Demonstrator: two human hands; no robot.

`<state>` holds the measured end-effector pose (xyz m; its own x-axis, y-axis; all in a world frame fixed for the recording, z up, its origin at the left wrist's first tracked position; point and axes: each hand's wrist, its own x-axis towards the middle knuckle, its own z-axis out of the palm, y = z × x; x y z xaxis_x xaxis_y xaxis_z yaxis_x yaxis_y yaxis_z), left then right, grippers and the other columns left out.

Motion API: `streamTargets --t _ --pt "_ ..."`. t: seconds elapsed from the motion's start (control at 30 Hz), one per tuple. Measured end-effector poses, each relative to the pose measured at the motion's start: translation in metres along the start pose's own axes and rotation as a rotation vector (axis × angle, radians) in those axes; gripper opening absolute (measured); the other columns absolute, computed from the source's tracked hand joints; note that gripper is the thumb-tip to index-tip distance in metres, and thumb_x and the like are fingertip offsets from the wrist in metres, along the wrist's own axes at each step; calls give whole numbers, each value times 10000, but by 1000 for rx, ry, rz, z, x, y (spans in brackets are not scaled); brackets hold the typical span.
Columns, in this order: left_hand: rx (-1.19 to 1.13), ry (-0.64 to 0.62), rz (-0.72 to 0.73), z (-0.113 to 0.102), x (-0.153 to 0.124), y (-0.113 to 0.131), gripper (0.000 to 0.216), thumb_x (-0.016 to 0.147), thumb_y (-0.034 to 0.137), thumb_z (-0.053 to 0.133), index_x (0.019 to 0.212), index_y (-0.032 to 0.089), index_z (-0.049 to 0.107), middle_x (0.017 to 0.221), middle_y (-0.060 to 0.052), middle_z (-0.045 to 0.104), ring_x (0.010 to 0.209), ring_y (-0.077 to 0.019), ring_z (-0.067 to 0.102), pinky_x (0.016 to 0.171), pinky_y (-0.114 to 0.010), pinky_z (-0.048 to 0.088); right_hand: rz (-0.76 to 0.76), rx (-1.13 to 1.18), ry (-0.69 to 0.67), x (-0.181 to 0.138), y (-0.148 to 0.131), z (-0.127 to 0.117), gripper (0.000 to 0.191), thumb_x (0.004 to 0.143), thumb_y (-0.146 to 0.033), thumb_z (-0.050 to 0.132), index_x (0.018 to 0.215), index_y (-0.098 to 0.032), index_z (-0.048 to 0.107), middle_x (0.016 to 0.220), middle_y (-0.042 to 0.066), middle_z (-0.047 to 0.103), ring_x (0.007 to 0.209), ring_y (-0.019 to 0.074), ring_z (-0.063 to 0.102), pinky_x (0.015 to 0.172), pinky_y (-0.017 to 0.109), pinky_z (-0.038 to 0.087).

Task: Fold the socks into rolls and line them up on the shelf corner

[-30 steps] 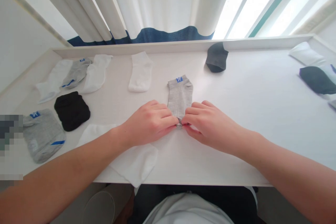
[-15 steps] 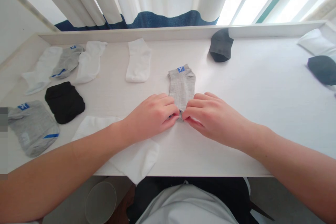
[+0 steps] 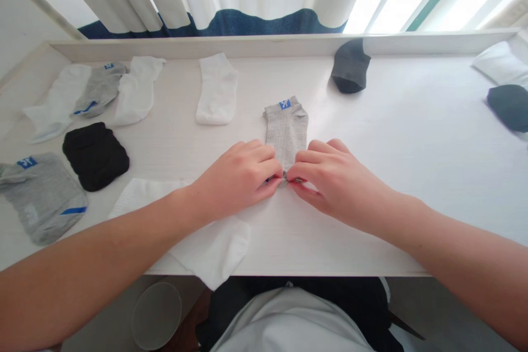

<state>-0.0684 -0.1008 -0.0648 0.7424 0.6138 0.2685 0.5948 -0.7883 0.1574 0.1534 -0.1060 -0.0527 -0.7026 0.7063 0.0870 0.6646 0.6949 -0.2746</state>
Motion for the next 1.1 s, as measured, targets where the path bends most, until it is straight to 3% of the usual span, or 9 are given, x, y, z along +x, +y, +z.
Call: streamTargets --t 0.13,0.5,0.73,0.9,1.1 --pt "53 66 43 -4 -1 4 206 1010 166 555 885 202 714 930 -40 704 874 -182 592 781 -330 457 54 50 -65 2 0 -2 226 1003 -196 564 844 -192 725 796 40 658 827 201 519 752 358 277" --pt "62 -12 62 -5 0 3 234 1019 263 574 860 203 735 906 -39 710 895 -197 614 790 -347 446 89 83 -112 2 1 -3 224 998 -208 549 817 -195 681 820 38 665 849 200 534 764 357 279" --pt "-8 -70 -66 1 1 6 231 1027 226 505 917 168 700 906 -68 657 867 -213 569 784 -355 465 -43 -11 54 -2 4 -1 67 939 -250 645 899 -205 674 870 53 670 842 214 507 750 360 275" --pt "-47 -68 -88 3 1 7 223 1021 214 501 894 171 680 918 -69 648 897 -223 563 817 -369 469 -68 -40 47 -1 2 1 181 1009 -242 574 902 -195 712 870 62 678 851 216 509 749 371 272" --pt "-17 13 -65 -1 -2 4 196 1020 272 565 945 217 738 964 -48 700 962 -224 590 884 -400 441 35 75 -31 2 3 1 215 1018 -240 565 896 -193 735 846 54 683 855 213 549 761 366 285"
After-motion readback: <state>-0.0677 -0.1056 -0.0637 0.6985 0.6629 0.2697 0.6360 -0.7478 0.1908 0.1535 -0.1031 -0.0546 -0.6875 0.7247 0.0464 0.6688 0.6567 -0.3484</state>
